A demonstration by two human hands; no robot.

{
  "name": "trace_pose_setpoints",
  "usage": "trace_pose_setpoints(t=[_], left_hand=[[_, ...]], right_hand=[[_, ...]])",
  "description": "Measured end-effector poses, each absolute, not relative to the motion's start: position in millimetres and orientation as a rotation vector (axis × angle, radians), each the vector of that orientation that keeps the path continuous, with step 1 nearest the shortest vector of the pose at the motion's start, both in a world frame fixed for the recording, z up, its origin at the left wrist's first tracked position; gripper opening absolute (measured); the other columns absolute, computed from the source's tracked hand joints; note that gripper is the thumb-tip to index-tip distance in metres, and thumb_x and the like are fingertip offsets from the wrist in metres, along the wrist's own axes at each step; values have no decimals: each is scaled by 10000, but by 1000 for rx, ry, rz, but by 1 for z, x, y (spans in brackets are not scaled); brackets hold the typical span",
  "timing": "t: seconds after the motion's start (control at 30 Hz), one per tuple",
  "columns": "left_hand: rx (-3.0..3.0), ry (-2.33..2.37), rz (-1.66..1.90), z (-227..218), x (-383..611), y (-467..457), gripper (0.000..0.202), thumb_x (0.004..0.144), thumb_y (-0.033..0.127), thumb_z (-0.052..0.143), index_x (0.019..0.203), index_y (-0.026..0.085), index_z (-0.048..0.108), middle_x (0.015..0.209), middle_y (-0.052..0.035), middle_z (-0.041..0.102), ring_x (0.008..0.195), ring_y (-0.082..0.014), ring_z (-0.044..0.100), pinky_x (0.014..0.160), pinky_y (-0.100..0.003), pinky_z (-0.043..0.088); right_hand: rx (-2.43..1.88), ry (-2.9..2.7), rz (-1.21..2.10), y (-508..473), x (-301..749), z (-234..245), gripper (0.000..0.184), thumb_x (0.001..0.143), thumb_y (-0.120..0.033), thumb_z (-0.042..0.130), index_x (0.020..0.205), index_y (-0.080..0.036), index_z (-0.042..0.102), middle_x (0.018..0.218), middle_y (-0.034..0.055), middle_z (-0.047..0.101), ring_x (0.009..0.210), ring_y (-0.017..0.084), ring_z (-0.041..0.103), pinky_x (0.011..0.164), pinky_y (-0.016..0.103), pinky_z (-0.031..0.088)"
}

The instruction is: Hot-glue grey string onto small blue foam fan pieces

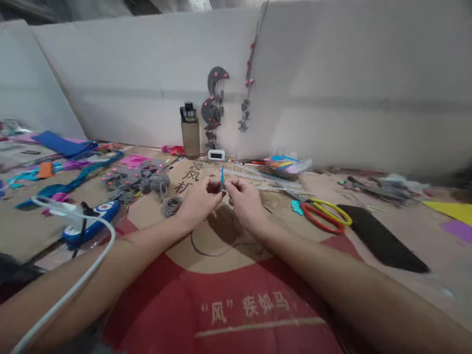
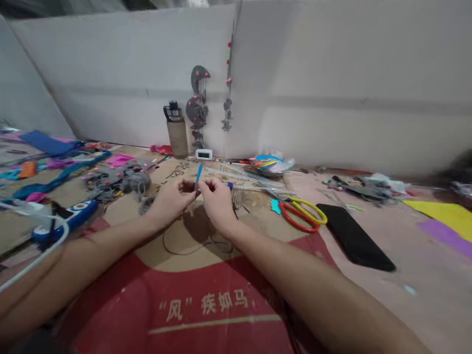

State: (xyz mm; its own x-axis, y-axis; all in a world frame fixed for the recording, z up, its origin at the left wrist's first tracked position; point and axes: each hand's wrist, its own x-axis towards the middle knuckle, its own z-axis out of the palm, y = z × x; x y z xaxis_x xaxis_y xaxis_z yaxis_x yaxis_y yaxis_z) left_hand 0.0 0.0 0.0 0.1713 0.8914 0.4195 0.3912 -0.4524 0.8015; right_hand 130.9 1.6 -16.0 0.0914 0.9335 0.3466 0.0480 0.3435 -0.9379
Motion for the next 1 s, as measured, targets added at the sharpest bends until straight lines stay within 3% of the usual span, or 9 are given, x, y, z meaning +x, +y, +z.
trace_pose_setpoints(t=[0.07,0.17,0.43,0.67,1.0], left_hand=[[1813,1193,1211,-2,1,-1,194,736,286,612,874,160,561,838,-57,660,700,-142,620,577,-246,509],[1633,1148,1184,-2,3,-3,199,719,250,625,866,154,532,766,-44,650,608,-128,609,503,-232,499],[1190,923,1258,-1,8,2,172,683,111,632,817,135,527,661,-1,632,621,-100,624,718,-306,543],[1109,848,1279,6,6,-3,101,737,208,621,723,117,579,676,-9,603,621,-88,588,717,-303,554],[1003,857,1282,2,0,8,67,721,151,643,735,96,609,761,-54,652,663,-104,625,648,-240,548]], right_hand=[[-1005,-1312,869,1,130,-17,194,757,-349,540,730,-167,600,664,-27,569,546,76,443,569,224,385],[-1002,-1321,871,0,130,-17,199,759,-354,537,761,-168,608,684,-20,586,565,83,467,573,226,395],[-1041,-1390,805,-3,129,-14,221,788,-325,502,863,-166,636,817,29,652,714,123,568,665,264,456],[-1003,-1564,599,-1,131,-19,231,837,-252,455,974,-193,632,1006,51,660,948,154,587,875,325,448],[-990,-1772,400,-8,131,-14,282,839,-168,443,1055,-199,622,1024,48,649,954,152,569,887,310,432]])
